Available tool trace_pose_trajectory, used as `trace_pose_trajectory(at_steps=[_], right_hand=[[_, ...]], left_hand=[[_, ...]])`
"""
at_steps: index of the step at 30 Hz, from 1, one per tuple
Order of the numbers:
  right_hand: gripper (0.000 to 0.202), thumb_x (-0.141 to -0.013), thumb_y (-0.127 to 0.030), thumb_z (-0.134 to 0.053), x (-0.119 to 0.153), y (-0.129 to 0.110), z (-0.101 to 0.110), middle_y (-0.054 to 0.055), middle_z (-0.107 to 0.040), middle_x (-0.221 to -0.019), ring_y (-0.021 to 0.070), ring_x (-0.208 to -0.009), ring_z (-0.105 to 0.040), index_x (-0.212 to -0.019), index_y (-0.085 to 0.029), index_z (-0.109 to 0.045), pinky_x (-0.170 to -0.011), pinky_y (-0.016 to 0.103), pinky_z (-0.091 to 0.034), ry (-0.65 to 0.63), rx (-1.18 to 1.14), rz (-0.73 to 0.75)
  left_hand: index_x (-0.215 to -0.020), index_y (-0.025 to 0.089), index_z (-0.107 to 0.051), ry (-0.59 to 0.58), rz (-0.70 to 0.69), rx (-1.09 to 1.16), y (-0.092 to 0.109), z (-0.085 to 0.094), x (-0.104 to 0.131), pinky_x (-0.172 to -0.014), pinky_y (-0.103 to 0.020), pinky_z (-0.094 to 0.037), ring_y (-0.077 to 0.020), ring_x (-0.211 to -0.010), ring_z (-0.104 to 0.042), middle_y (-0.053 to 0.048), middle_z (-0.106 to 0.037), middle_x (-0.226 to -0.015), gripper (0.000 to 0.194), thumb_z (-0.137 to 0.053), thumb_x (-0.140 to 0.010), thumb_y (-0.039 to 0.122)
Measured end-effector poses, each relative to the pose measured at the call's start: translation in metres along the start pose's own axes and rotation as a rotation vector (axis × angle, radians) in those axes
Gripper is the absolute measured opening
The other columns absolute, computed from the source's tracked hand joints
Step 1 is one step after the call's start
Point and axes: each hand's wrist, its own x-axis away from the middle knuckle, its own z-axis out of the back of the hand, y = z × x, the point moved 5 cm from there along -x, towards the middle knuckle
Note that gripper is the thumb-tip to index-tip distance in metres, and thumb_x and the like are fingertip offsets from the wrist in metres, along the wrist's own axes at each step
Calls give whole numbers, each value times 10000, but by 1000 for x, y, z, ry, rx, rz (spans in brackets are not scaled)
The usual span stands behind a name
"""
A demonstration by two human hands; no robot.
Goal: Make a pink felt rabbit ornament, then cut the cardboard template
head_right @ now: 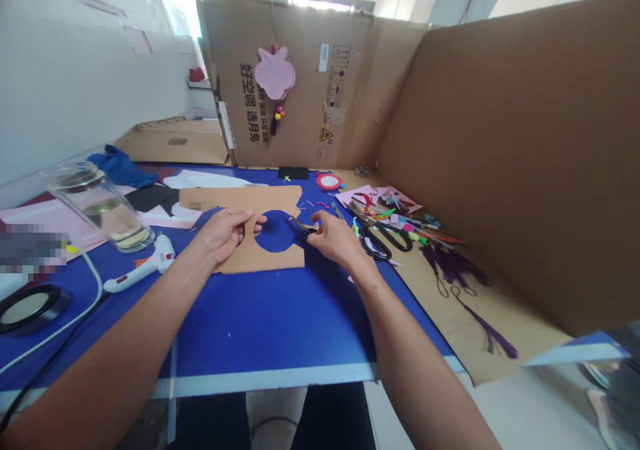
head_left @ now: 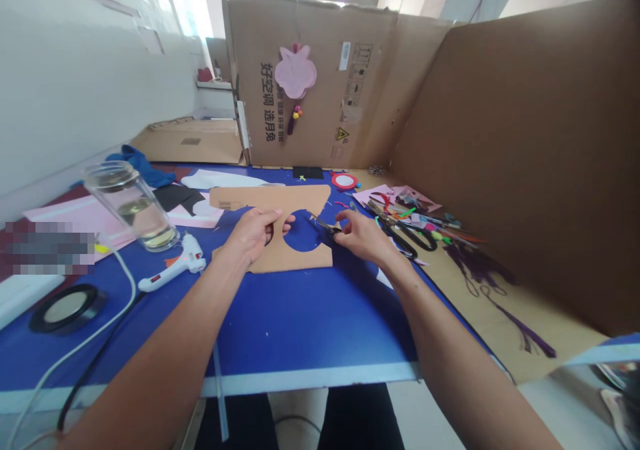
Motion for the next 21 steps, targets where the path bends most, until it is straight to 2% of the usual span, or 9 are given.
trace_pose_trajectory(at_steps=[3,6,8,12,14,17,21], right_hand=[[464,-770,-310,-780,-5,4,2,29,-747,-853,202,-719,-634,-1223,-215,-747,-643,300,-434,14,-285,-70],[415,-731,-317,-751,-4,-7,-7,17,-731,-842,182,-704,-608,-1130,-201,-749,-610,282,-457,-70,-576,-89],[345,-701,-298,-731,0,-20,-14,18,-742,-871,168,-704,-593,-1030,-200,-761,-592,268,-458,-130,-682,-61],[270,-669,-268,-701,10,-43,-24,4,-720,-783,135,-625,-496,-917,-196,-781,-553,250,-405,-263,-806,6],[283,-671,-270,-717,13,-48,-28,9,-732,-780,128,-600,-468,-933,-201,-799,-548,249,-389,-322,-869,-3],[294,-685,-290,-776,16,-49,-30,29,-771,-833,122,-588,-469,-964,-210,-822,-548,246,-384,-387,-933,-48],[345,-757,-415,-873,15,-46,-33,55,-811,-1028,101,-596,-465,-1041,-221,-843,-519,225,-329,-454,-922,-8]], left_hand=[[-853,89,-804,-51,35,-19,-3,-5,2,-665,-250,-641,-159,-649,-763,-154,-847,-869,112,-750,-940,133],[-845,98,-805,-123,42,-25,-8,-10,3,-649,-258,-639,-188,-671,-787,-130,-819,-791,98,-789,-924,153],[-851,100,-803,-185,38,-12,-10,-14,5,-677,-280,-651,-205,-692,-797,-122,-805,-775,84,-826,-900,164],[-826,124,-793,-270,20,22,-10,-22,10,-717,-291,-650,-189,-689,-775,-95,-784,-760,109,-883,-850,180],[-755,137,-773,-252,-6,27,-10,-22,9,-611,-232,-581,-137,-586,-694,-51,-722,-661,153,-901,-827,178],[-648,150,-722,-197,-37,10,-11,-19,6,-451,-189,-382,-66,-443,-500,11,-593,-532,255,-921,-803,183],[-633,154,-708,-190,-46,-22,-13,-17,2,-439,-206,-302,-54,-436,-429,23,-559,-523,283,-953,-761,213]])
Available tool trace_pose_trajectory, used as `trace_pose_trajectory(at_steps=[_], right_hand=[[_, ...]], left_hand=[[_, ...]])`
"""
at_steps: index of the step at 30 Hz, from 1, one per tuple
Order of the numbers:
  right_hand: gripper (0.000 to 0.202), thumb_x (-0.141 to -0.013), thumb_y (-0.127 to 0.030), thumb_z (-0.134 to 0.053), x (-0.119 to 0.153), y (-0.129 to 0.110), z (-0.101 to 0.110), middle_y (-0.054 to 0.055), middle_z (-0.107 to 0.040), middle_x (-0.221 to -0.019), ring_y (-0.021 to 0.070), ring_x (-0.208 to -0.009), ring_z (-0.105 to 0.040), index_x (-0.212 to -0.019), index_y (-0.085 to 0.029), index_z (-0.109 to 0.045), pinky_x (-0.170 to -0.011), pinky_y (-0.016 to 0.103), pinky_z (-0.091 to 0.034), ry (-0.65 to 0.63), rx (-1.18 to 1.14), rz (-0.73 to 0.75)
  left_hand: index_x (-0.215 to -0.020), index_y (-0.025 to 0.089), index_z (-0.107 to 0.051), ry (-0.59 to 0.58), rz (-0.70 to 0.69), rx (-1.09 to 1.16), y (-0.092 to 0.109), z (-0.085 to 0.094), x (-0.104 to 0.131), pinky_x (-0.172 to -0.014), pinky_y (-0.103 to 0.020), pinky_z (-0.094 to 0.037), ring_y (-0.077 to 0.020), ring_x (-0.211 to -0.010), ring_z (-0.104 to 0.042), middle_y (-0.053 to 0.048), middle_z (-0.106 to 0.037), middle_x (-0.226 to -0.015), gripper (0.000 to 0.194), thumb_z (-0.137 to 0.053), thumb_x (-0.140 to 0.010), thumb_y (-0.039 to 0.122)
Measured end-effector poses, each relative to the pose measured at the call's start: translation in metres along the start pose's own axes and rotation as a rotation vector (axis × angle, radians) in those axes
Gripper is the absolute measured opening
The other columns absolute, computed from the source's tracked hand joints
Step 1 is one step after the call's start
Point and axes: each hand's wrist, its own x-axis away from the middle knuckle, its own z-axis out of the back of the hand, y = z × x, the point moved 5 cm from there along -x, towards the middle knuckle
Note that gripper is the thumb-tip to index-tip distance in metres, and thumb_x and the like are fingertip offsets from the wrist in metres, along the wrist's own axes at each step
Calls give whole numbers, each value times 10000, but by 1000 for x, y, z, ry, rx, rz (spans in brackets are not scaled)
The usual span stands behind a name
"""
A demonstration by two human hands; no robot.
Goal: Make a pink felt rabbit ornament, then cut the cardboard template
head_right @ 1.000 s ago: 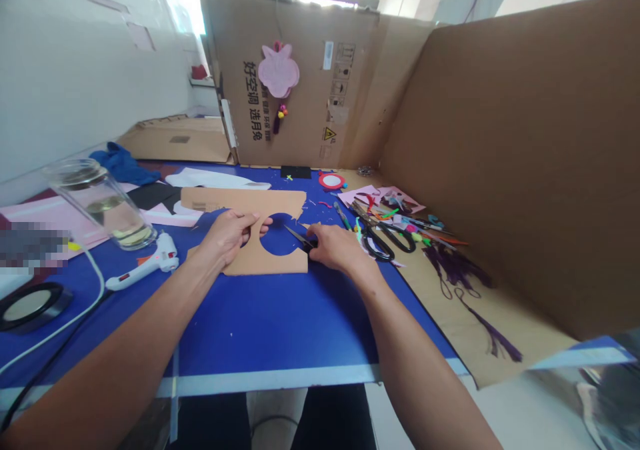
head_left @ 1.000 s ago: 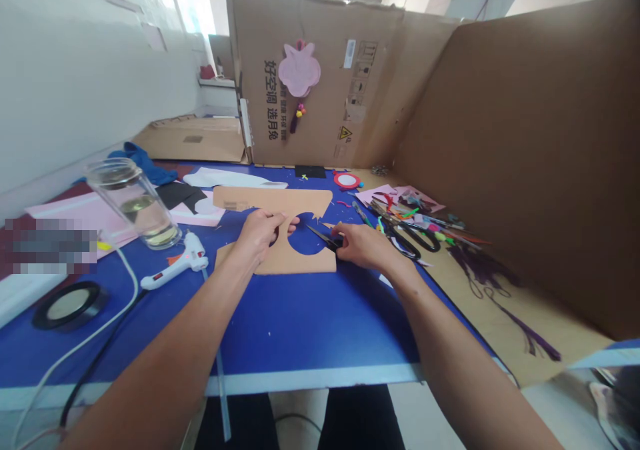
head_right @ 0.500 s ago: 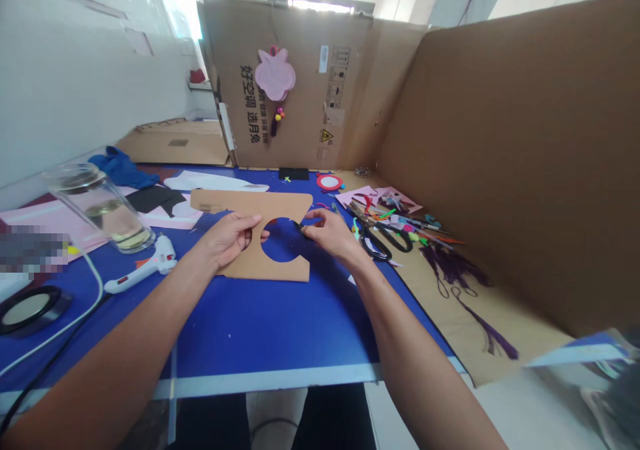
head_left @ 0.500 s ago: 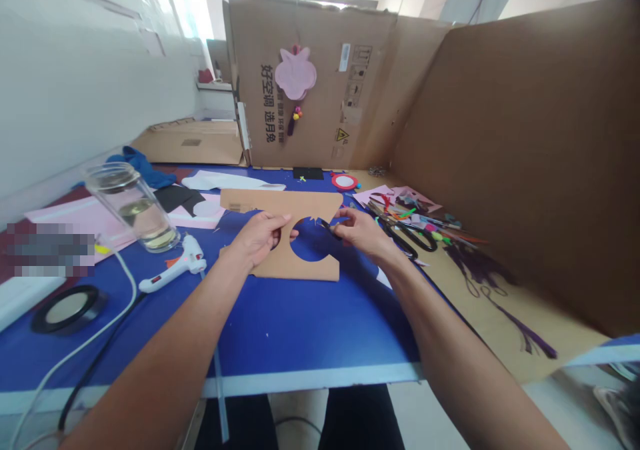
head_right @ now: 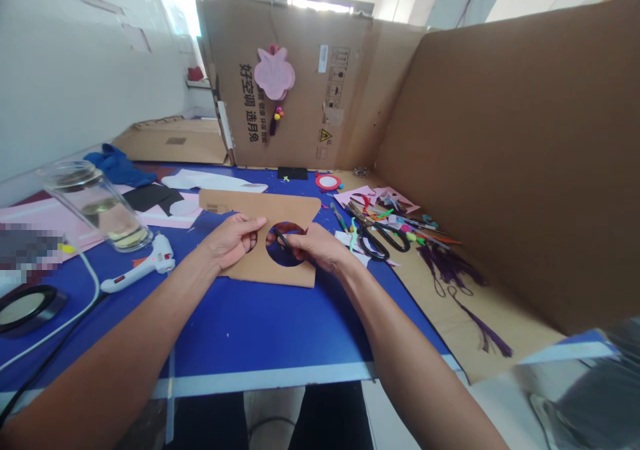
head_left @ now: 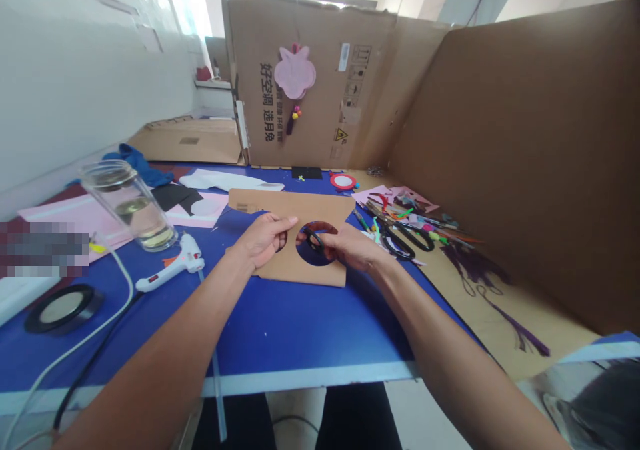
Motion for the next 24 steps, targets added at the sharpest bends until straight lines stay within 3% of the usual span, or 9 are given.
trace_pose_trajectory(at_steps=[5,10,12,17,24], right_hand=[[498,-842,-602,-882,0,5,-3,72,-794,-945,118,-629,-504,-1156,-219,-831,-508,217,-288,-131,58,28],[487,-811,-563,-922,1,7,-4,82,-799,-962,143,-689,-595,-1141,-217,-830,-510,219,-309,-124,16,-4],[485,-779,-521,-942,-1,7,0,76,-802,-970,149,-712,-620,-1138,-215,-830,-508,219,-311,-87,13,-7],[541,-692,-464,-986,-4,11,24,17,-784,-816,84,-531,-484,-1138,-222,-798,-497,212,-341,143,-65,-60],[589,-695,-508,-997,0,7,45,0,-788,-889,120,-672,-585,-1163,-272,-728,-572,198,-479,300,-79,-85]], left_hand=[[-651,155,-742,-46,-7,-42,0,-6,4,-463,-211,-337,-76,-470,-466,-6,-616,-544,240,-947,-748,233],[-700,151,-770,-70,28,-30,2,-11,8,-527,-238,-444,-124,-533,-609,-52,-714,-621,168,-906,-784,201],[-722,150,-770,-49,25,-10,3,-9,7,-564,-239,-493,-139,-567,-661,-58,-737,-654,157,-902,-795,194],[-811,137,-790,60,16,25,5,4,0,-721,-272,-618,-192,-699,-788,-97,-799,-764,126,-878,-848,219],[-849,74,-797,158,-20,90,9,14,-3,-748,-276,-636,-179,-695,-788,-182,-846,-902,105,-782,-910,159]])
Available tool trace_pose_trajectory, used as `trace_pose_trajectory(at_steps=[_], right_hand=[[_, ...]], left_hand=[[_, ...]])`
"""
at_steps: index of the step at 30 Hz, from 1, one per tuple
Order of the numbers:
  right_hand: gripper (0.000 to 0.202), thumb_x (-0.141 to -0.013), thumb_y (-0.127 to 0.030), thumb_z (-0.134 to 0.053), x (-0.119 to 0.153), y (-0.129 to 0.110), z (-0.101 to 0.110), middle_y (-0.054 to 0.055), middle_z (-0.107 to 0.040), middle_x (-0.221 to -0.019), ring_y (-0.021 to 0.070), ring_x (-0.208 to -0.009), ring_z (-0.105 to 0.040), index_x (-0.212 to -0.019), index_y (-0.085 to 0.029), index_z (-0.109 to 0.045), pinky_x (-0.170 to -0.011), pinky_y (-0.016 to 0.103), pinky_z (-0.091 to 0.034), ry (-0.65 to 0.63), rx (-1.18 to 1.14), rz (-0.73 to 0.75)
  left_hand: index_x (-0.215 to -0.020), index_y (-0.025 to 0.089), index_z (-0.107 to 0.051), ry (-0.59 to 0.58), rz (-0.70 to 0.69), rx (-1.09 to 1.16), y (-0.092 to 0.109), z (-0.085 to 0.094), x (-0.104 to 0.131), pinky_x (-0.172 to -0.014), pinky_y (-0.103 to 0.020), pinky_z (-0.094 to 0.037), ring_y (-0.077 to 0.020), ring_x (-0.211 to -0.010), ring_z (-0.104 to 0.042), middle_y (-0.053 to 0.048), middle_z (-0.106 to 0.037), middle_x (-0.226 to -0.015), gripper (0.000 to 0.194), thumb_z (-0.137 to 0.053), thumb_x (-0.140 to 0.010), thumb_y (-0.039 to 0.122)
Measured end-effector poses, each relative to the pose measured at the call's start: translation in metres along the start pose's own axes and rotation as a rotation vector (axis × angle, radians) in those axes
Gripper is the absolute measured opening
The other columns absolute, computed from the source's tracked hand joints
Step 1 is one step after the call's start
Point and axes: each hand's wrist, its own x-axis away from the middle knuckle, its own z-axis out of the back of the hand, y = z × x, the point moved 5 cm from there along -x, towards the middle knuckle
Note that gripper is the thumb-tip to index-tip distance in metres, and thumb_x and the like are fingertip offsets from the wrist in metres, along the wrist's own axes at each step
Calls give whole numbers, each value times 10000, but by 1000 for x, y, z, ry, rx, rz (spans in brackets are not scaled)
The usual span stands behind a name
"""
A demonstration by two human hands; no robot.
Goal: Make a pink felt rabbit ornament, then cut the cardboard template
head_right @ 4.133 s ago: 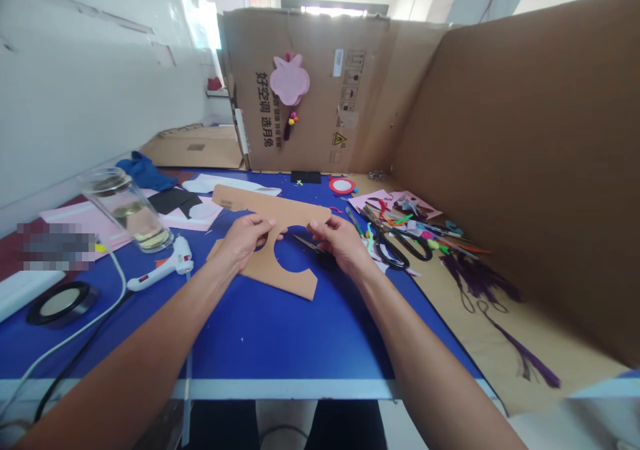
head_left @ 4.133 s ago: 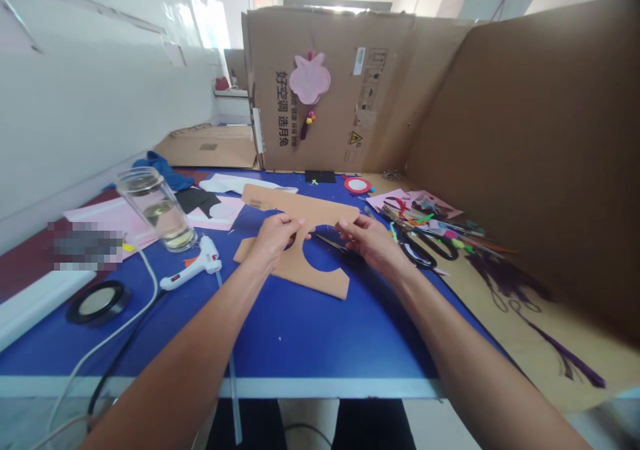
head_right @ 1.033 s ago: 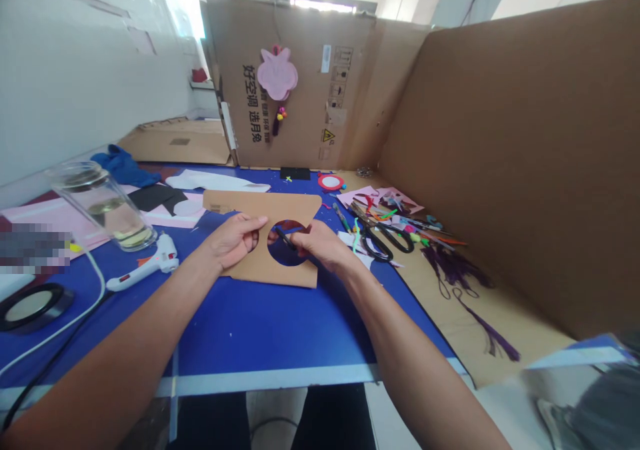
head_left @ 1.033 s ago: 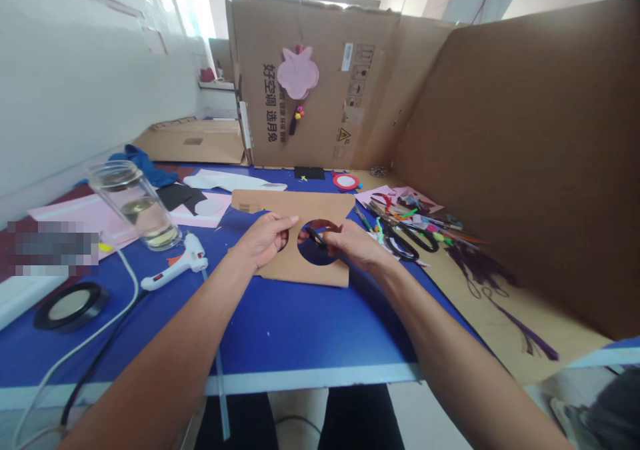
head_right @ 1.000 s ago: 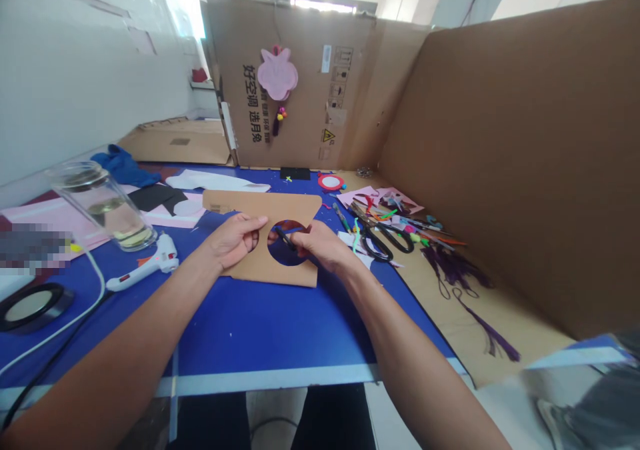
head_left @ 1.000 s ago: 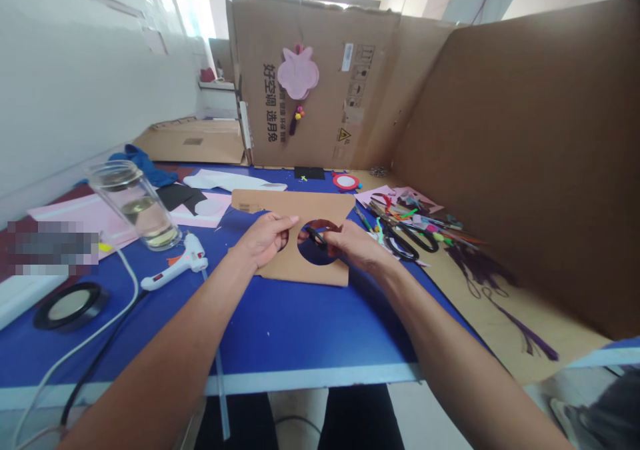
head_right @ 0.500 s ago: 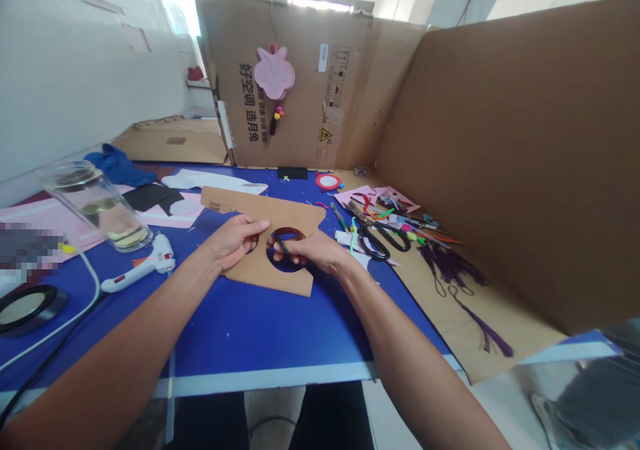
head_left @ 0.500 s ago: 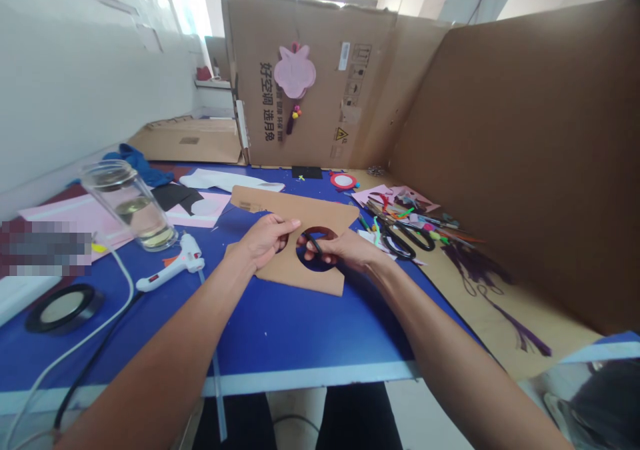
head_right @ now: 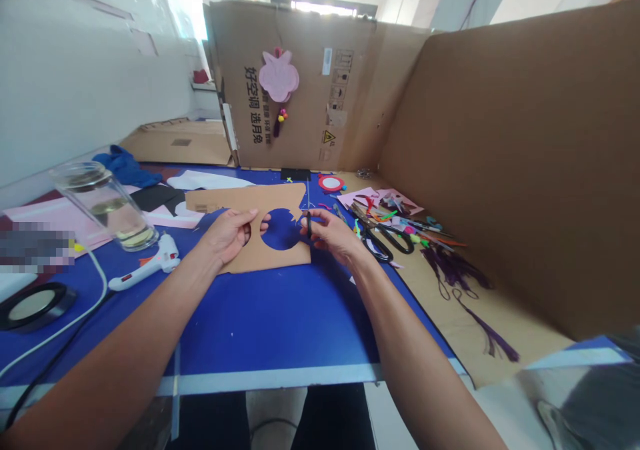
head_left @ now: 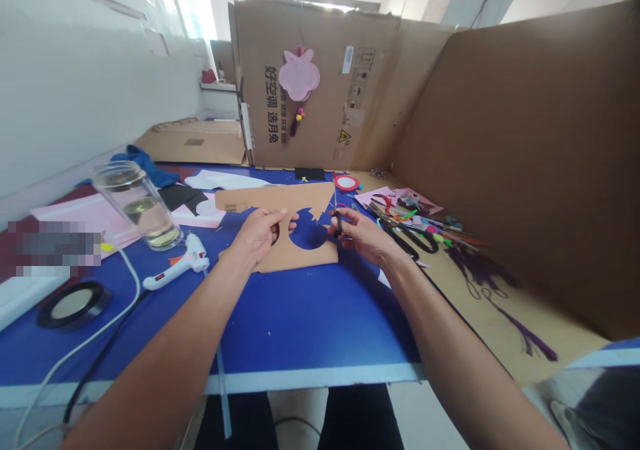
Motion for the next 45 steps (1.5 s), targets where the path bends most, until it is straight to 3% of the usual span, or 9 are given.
trace_pose_trajectory(at_steps=[6,11,17,24,29,34,39,45], right_hand=[[576,-717,-607,-974,1,-3,0,11,-789,-908,122,-651,-601,-1093,-275,-691,-569,213,-498,-30,-105,20],[571,-765,-676,-935,9,-7,-23,21,-792,-896,137,-669,-637,-1078,-268,-685,-592,231,-530,-133,-230,42],[629,-732,-693,-968,17,0,-54,32,-800,-886,127,-660,-654,-1083,-240,-708,-611,219,-588,-272,-329,-13],[601,-767,-654,-969,20,4,-67,45,-817,-906,119,-666,-679,-1114,-232,-717,-641,217,-631,-340,-396,-44],[610,-756,-667,-968,19,4,-66,47,-810,-903,122,-677,-677,-1102,-226,-728,-638,219,-628,-316,-396,-32],[634,-727,-689,-970,16,0,-54,28,-781,-851,121,-655,-628,-1099,-237,-724,-603,215,-586,-190,-346,-4],[645,-738,-742,-928,13,-7,-34,7,-738,-824,115,-642,-577,-1101,-239,-754,-583,216,-534,-60,-188,102],[650,-775,-750,-877,7,-7,-23,21,-720,-828,142,-674,-599,-1137,-217,-793,-577,249,-488,7,8,207]], left_hand=[[-879,83,-805,58,-22,19,4,4,2,-724,-291,-651,-195,-697,-790,-165,-845,-866,102,-759,-925,163],[-951,82,-814,90,-48,63,4,6,-1,-794,-334,-682,-220,-748,-812,-151,-844,-853,94,-749,-933,148],[-900,86,-799,99,-87,83,4,4,1,-847,-336,-675,-214,-772,-823,-159,-845,-890,84,-754,-948,138],[-879,90,-809,93,-85,93,3,-5,7,-813,-291,-663,-187,-759,-809,-153,-855,-915,104,-747,-951,131],[-881,99,-808,80,-85,76,1,-5,6,-794,-293,-659,-200,-787,-818,-151,-853,-911,119,-725,-958,137],[-886,89,-792,107,-102,49,2,3,0,-711,-277,-631,-204,-735,-805,-156,-840,-858,100,-736,-942,150],[-866,93,-779,116,-95,34,5,5,0,-725,-293,-648,-189,-684,-785,-158,-843,-858,132,-696,-959,136],[-905,83,-803,98,-69,-6,4,7,0,-720,-287,-638,-194,-699,-797,-175,-849,-883,143,-709,-960,175]])
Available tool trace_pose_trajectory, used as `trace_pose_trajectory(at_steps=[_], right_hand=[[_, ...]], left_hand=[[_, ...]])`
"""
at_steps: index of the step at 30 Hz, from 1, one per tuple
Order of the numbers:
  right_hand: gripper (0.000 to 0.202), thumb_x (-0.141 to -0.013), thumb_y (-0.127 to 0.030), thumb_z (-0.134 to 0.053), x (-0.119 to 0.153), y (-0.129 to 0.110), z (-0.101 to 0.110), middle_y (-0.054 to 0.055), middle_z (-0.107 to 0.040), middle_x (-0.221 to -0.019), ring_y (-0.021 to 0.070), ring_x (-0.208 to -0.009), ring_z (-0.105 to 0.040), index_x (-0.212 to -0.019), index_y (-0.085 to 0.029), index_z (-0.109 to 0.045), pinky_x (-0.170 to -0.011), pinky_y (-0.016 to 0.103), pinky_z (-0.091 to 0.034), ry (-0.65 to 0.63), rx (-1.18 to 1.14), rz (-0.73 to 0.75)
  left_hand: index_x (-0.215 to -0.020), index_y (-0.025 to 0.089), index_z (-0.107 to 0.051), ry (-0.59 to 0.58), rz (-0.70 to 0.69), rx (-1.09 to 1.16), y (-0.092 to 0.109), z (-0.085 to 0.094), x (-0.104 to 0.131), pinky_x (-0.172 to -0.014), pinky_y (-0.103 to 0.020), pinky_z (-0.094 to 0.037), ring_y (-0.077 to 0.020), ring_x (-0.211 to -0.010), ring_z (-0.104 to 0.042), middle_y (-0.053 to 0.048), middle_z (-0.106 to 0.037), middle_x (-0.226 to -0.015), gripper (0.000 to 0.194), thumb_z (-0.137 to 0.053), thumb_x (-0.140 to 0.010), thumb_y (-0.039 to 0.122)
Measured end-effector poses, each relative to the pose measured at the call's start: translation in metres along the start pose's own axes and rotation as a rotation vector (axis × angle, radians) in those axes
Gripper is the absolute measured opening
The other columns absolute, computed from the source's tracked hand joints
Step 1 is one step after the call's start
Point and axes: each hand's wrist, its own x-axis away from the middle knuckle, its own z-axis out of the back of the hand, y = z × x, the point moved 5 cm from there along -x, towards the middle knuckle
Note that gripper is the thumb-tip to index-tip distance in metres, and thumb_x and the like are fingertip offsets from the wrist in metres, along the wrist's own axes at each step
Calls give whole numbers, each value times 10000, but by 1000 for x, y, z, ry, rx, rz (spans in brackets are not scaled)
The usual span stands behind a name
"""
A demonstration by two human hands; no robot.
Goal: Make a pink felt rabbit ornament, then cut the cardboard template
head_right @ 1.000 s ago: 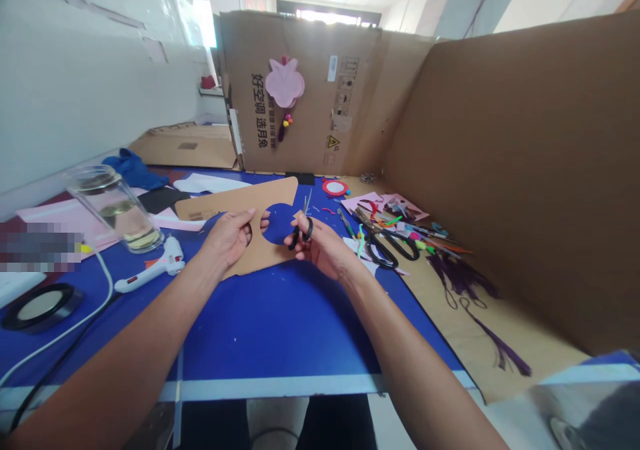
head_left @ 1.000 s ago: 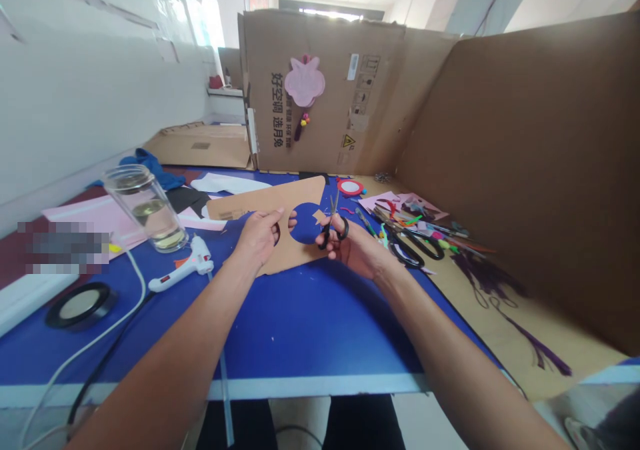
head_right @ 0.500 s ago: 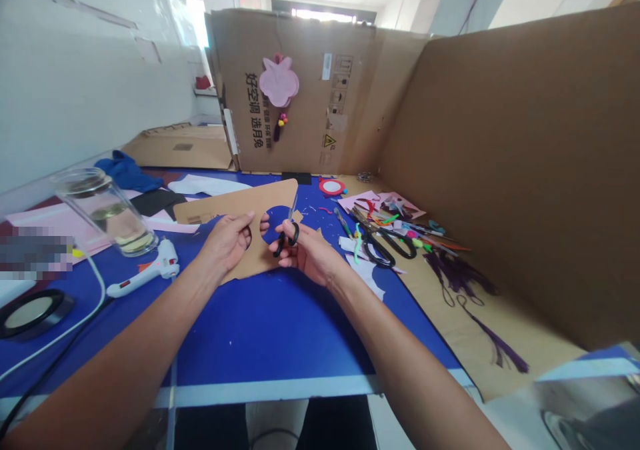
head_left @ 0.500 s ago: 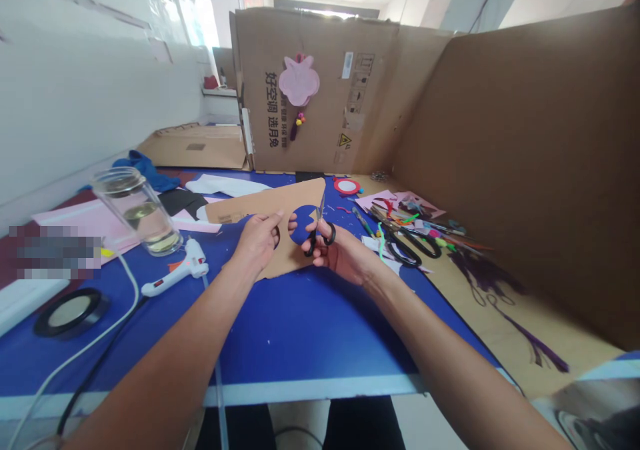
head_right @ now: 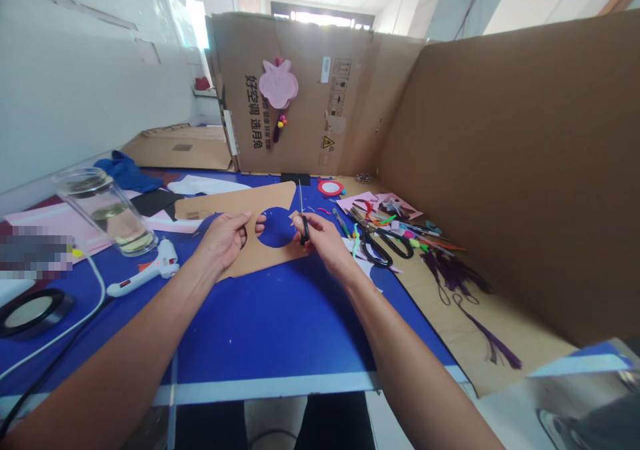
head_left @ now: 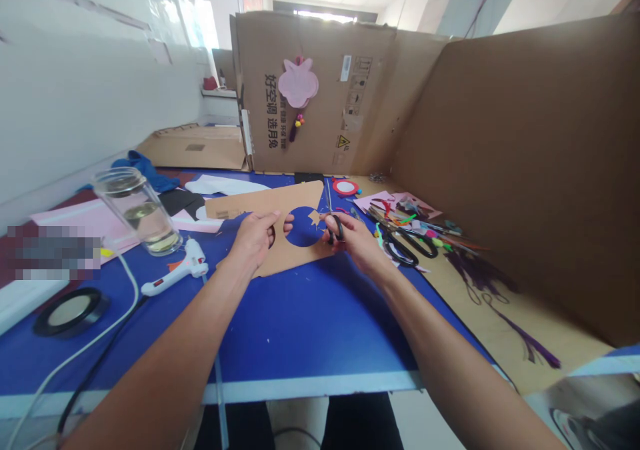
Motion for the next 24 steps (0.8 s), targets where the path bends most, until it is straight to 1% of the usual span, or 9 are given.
trace_pose_trajectory(at_steps=[4,8,11,20,24], right_hand=[[631,-807,-722,-851,0,-2,-1,14,-707,-820,150,-679,-606,-1181,-216,-800,-580,263,-468,-9,34,38],[636,-800,-714,-854,0,-4,-1,18,-712,-820,162,-703,-630,-1186,-211,-802,-595,270,-465,-6,64,47],[622,-803,-705,-848,0,-5,0,21,-714,-827,167,-714,-634,-1178,-211,-807,-594,273,-462,1,76,58],[631,-773,-700,-858,2,-9,-2,15,-690,-795,172,-721,-625,-1148,-195,-800,-581,272,-453,22,85,64],[626,-762,-692,-871,1,-9,-3,14,-684,-787,177,-720,-627,-1140,-198,-804,-574,274,-453,27,80,70]], left_hand=[[-893,89,-808,-25,-6,-17,0,0,-1,-731,-285,-634,-198,-703,-801,-168,-844,-849,144,-732,-946,200],[-877,110,-809,-41,-3,-46,0,-2,1,-722,-285,-625,-211,-742,-813,-165,-843,-848,133,-777,-920,232],[-857,129,-805,-42,0,-62,1,-3,2,-716,-279,-619,-204,-731,-807,-147,-840,-828,120,-795,-905,239],[-840,100,-804,-44,30,-50,1,-6,4,-698,-276,-612,-174,-646,-764,-163,-838,-816,163,-735,-944,205],[-842,108,-796,-44,28,-26,1,-6,4,-710,-287,-622,-169,-627,-756,-156,-840,-824,118,-757,-928,179]])
